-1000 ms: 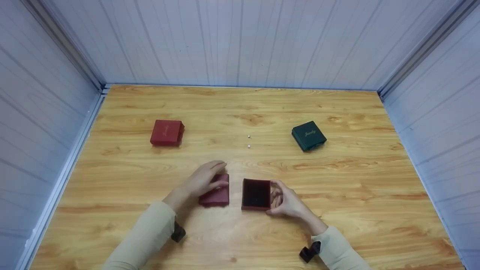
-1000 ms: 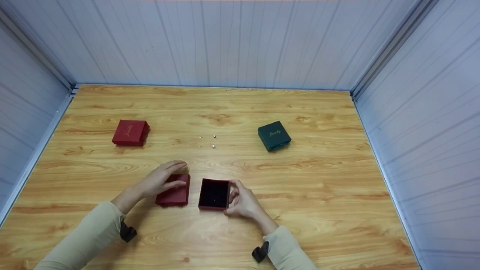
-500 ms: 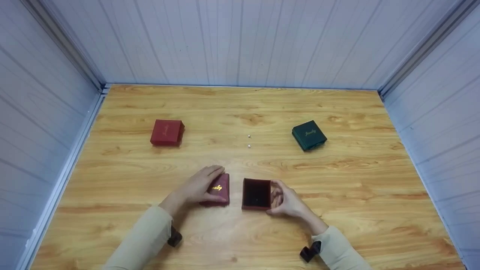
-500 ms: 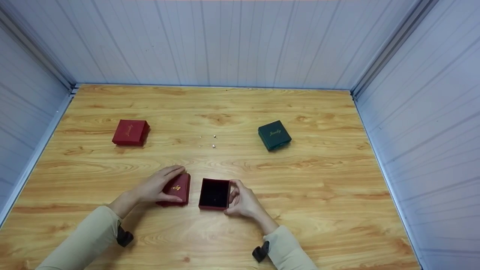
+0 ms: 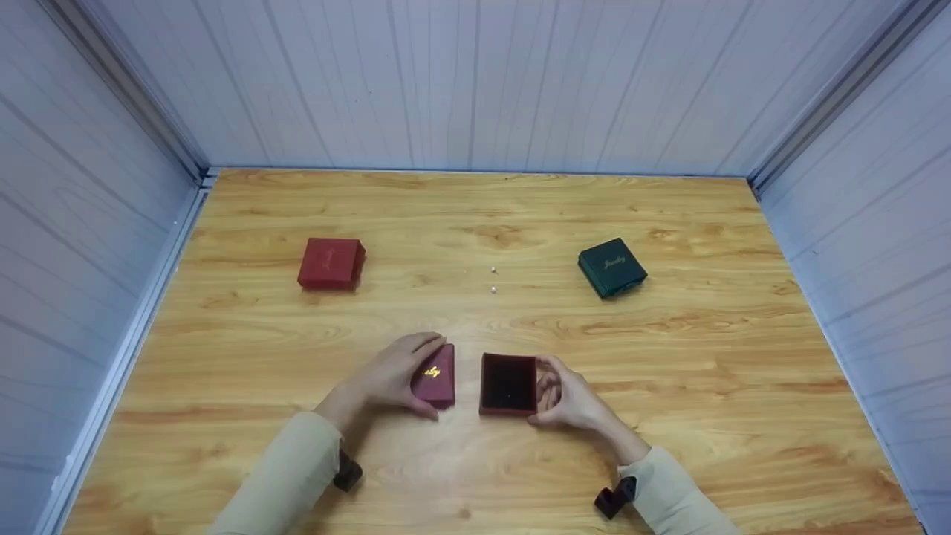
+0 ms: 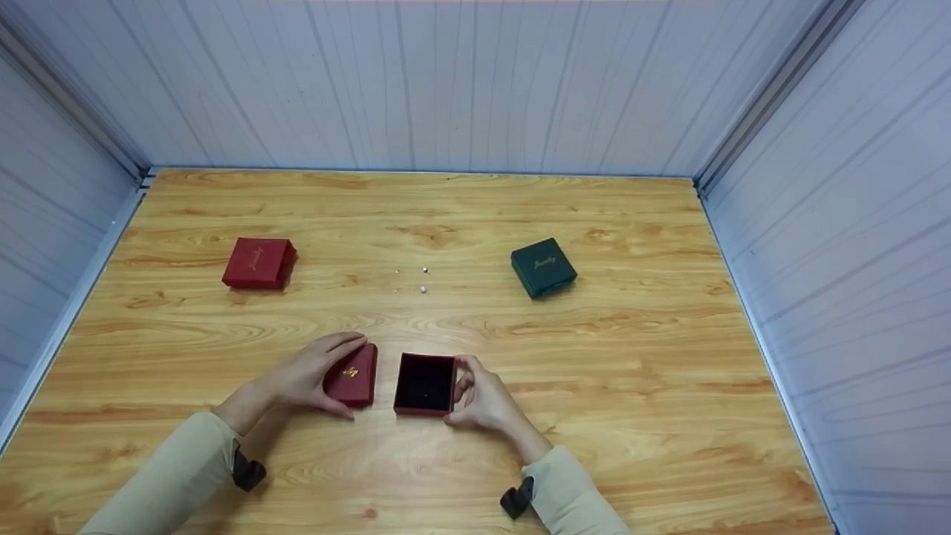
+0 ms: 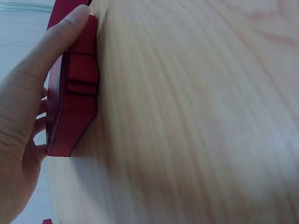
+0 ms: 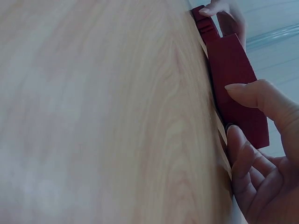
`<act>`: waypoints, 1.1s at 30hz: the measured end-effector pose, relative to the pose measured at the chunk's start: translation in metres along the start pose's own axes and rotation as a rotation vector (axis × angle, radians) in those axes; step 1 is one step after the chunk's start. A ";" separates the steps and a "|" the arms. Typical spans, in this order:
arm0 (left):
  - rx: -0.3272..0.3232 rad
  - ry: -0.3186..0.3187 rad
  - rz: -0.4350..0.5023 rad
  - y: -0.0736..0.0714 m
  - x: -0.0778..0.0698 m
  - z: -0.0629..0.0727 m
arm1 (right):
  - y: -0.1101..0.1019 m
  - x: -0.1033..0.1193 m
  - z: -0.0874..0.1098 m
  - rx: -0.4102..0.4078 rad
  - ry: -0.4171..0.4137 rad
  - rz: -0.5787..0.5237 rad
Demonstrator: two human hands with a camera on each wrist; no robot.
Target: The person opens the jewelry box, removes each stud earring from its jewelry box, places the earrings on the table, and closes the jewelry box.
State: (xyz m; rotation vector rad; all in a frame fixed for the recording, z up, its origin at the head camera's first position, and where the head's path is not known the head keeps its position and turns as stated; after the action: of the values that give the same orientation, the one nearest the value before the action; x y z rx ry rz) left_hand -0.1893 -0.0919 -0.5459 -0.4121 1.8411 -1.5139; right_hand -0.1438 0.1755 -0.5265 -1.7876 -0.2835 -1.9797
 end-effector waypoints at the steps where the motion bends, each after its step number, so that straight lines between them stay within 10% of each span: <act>1: 0.002 0.001 0.003 0.000 0.000 0.000 | 0.000 0.000 0.000 0.000 0.002 -0.004; 33: -0.002 -0.050 -0.027 -0.008 -0.010 -0.002 | -0.001 0.001 0.000 0.010 -0.022 0.018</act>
State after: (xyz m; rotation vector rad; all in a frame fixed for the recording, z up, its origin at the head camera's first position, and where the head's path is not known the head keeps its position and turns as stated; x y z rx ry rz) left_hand -0.1849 -0.0857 -0.5352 -0.4734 1.8046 -1.5067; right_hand -0.1439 0.1759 -0.5258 -1.8003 -0.2834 -1.9444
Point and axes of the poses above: each hand's wrist, its own z-axis away from the middle knuckle, its own y-axis out of the palm, x = y × z, the point moved 4 cm from there along -z, towards the middle knuckle, and after that the axes turned 12 degrees about -z, right-handed, at the moved point
